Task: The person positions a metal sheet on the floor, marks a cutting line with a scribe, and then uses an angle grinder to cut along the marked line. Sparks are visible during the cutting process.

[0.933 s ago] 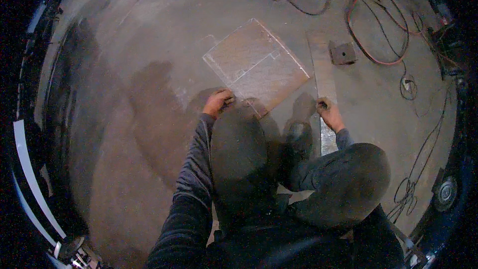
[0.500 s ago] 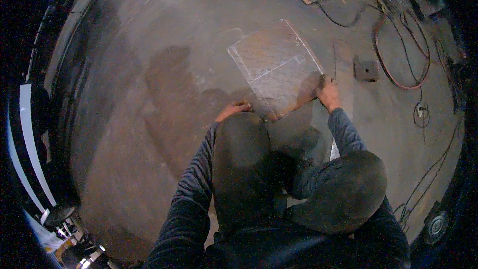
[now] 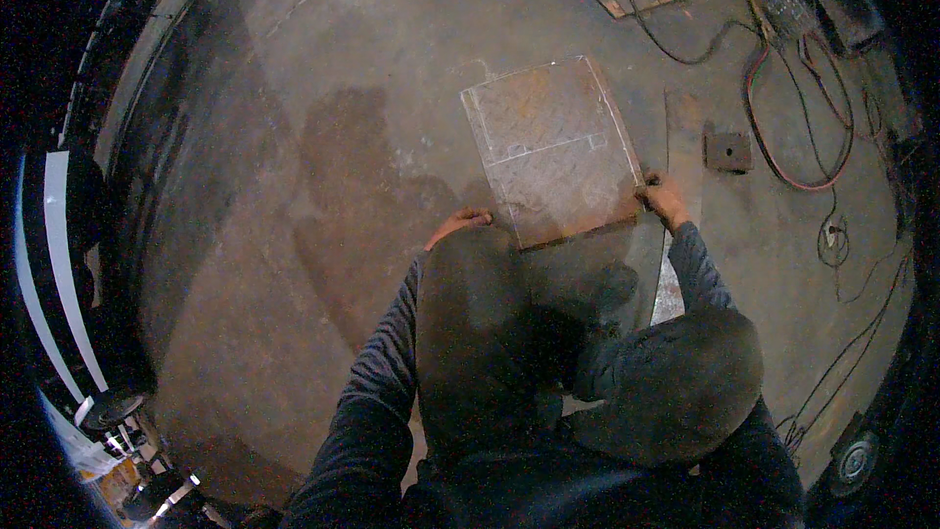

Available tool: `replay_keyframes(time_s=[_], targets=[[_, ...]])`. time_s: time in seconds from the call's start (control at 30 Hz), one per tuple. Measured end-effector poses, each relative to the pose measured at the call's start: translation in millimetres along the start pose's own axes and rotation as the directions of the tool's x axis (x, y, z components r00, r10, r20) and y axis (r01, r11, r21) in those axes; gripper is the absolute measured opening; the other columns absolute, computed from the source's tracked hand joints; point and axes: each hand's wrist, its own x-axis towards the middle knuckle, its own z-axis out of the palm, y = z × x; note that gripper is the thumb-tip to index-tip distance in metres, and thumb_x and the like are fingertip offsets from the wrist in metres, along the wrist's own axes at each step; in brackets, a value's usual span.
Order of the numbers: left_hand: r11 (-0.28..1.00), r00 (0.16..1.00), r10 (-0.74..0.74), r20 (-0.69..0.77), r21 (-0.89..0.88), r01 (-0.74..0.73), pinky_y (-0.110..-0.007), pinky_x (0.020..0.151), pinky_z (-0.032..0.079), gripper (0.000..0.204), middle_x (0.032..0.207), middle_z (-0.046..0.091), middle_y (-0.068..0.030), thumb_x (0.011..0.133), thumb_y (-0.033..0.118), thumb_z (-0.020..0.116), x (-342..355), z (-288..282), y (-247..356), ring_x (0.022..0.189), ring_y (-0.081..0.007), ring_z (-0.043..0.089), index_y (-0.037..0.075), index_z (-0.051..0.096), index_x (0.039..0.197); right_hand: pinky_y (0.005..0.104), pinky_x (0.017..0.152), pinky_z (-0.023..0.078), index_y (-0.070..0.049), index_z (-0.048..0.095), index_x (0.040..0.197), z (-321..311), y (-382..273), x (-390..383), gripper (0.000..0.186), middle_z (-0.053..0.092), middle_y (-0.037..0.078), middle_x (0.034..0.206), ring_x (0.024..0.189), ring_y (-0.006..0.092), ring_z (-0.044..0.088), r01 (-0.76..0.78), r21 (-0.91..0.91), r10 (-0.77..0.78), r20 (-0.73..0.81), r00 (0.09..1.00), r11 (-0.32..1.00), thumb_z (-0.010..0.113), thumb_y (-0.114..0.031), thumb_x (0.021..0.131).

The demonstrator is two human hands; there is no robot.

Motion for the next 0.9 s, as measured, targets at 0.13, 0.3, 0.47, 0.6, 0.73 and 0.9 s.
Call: replay_keyframes(time_s=[0.13,0.3,0.47,0.6,0.73,0.9], targets=[[0.983,0.999,-0.027,0.033,-0.182,0.033,-0.034,0.085,0.052,0.046,0.107,0.069,-0.0069,0.095,0.039,0.068,9.4,4.9,-7.6,0.096,-0.0189,0.065,0.001,0.063,0.12,0.0353,0.071,0.052,-0.001,0.074,0.093,-19.8,-16.2,-36.6,0.032,0.071,0.01,0.085,0.076,0.0198,0.067,-0.029,0.226,-0.008,0.162,0.987,0.974,0.074,-0.03,0.079],[0.977,0.998,-0.056,0.011,-0.203,0.057,-0.036,0.075,0.054,0.041,0.096,0.071,-0.0076,0.096,0.041,0.066,-7.3,69.4,26.8,0.084,-0.0197,0.067,0.005,0.066,0.115,0.0307,0.065,0.048,-0.001,0.073,0.093,-52.9,-35.9,-70.7,0.03,0.07,0.007,0.081,0.072,0.0156,0.062,0.058,0.362,-0.081,0.048,0.996,0.93,0.072,-0.029,0.082],[0.833,0.988,-0.037,0.152,-0.542,0.115,-0.038,0.075,0.056,0.047,0.099,0.072,-0.0098,0.096,0.041,0.066,-2.1,88.1,5.1,0.087,-0.0225,0.069,0.002,0.062,0.122,0.0266,0.054,0.038,-0.003,0.068,0.09,-80.6,-85.1,-78.6,0.017,0.06,-0.001,0.074,0.059,0.0086,0.049,0.171,0.366,-0.172,-0.029,0.985,0.915,0.07,-0.018,0.082],[0.714,0.985,0.142,0.093,-0.699,-0.037,-0.037,0.069,0.056,0.043,0.101,0.071,-0.0112,0.097,0.038,0.064,13.7,89.8,-5.1,0.087,-0.0231,0.07,0.003,0.061,0.12,0.0276,0.053,0.043,-0.004,0.065,0.097,-93.2,-123.0,-70.6,0.03,0.062,0.004,0.085,0.056,0.0123,0.051,0.119,0.586,-0.14,-0.01,0.99,0.802,0.072,-0.032,0.09],[0.736,0.971,0.233,0.047,-0.662,-0.145,-0.034,0.068,0.057,0.035,0.101,0.07,-0.013,0.099,0.032,0.06,19.6,72.1,30.6,0.083,-0.0226,0.068,0.002,0.06,0.117,0.0273,0.053,0.044,-0.004,0.061,0.104,-117.2,-130.8,-48.3,0.047,0.06,0.006,0.084,0.06,0.0142,0.052,0.013,0.802,-0.139,0.088,0.986,0.597,0.064,-0.05,0.095],[0.559,0.932,0.332,0.145,-0.826,-0.071,-0.031,0.065,0.056,0.031,0.095,0.066,-0.0153,0.099,0.024,0.059,30.3,58.2,82.2,0.079,-0.0216,0.064,-0.004,0.057,0.112,0.0265,0.054,0.044,-0.003,0.058,0.11,-130.4,-141.4,-6.2,0.058,0.061,0.007,0.084,0.066,0.0134,0.054,-0.072,0.879,-0.113,0.141,0.984,0.471,0.053,-0.06,0.098]])
